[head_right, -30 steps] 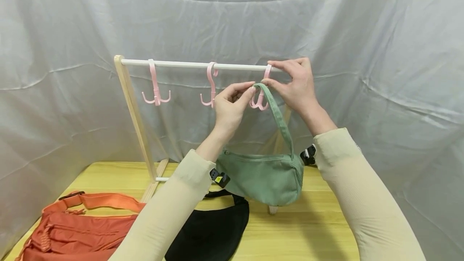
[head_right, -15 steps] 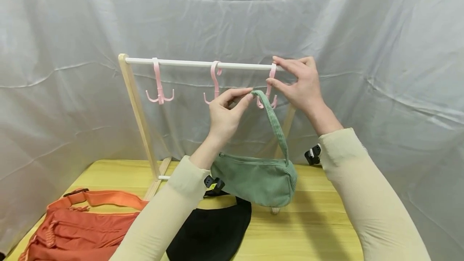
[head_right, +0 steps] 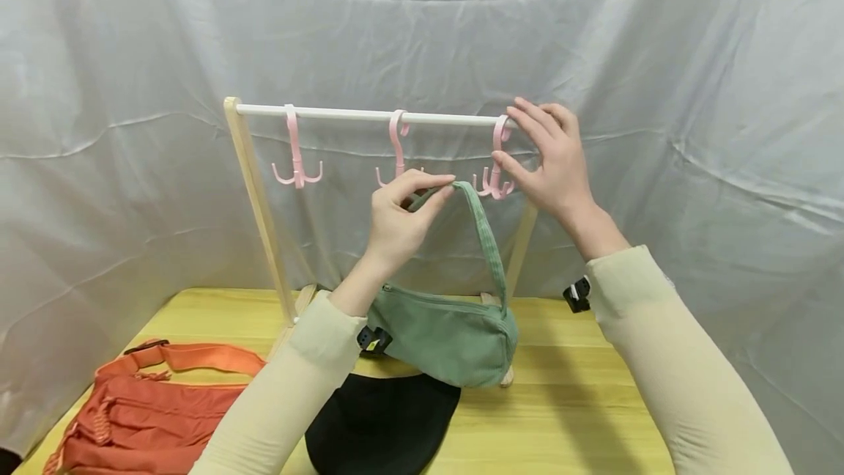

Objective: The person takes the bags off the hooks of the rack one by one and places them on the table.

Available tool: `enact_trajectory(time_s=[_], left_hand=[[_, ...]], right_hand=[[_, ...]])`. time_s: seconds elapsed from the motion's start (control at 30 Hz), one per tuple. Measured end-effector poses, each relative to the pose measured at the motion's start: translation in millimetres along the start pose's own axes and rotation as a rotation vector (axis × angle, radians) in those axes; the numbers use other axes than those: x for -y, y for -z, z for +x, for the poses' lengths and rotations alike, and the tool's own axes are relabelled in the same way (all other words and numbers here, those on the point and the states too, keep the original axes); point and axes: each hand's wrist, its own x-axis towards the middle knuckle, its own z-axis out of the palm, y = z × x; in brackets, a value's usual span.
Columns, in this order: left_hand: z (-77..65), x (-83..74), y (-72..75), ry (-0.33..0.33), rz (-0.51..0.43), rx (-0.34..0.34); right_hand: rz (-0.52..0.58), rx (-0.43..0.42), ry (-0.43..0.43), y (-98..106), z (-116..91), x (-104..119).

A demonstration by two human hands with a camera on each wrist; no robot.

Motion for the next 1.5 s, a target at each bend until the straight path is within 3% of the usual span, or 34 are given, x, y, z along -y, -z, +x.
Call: enact_trajectory(time_s=[0.3, 0.6, 0.8, 1.2, 1.5], left_hand=[[0.6, 0.3, 9.0, -0.083, 0.062, 0.042], [-0.2, 2.9, 17.0, -0.112, 0.156, 0.093], [-1.2, 4.5, 23.2, -0.11, 0.173, 0.119], [-2.8, 4.1, 37.0, -0.081, 0.18, 0.124], [-5.4, 4.2, 41.7, -0.083, 0.155, 0.113]], right_hand=[[-0.028, 0.02, -0.036, 10, -33, 3], [-0.022, 0.069, -0.056, 17, -68, 3], [-0.005, 0.037, -0.072, 20, -103, 13], [0.138, 0.092, -0.088, 2, -177, 55], [0.258, 0.134, -0.09, -19, -211, 78]])
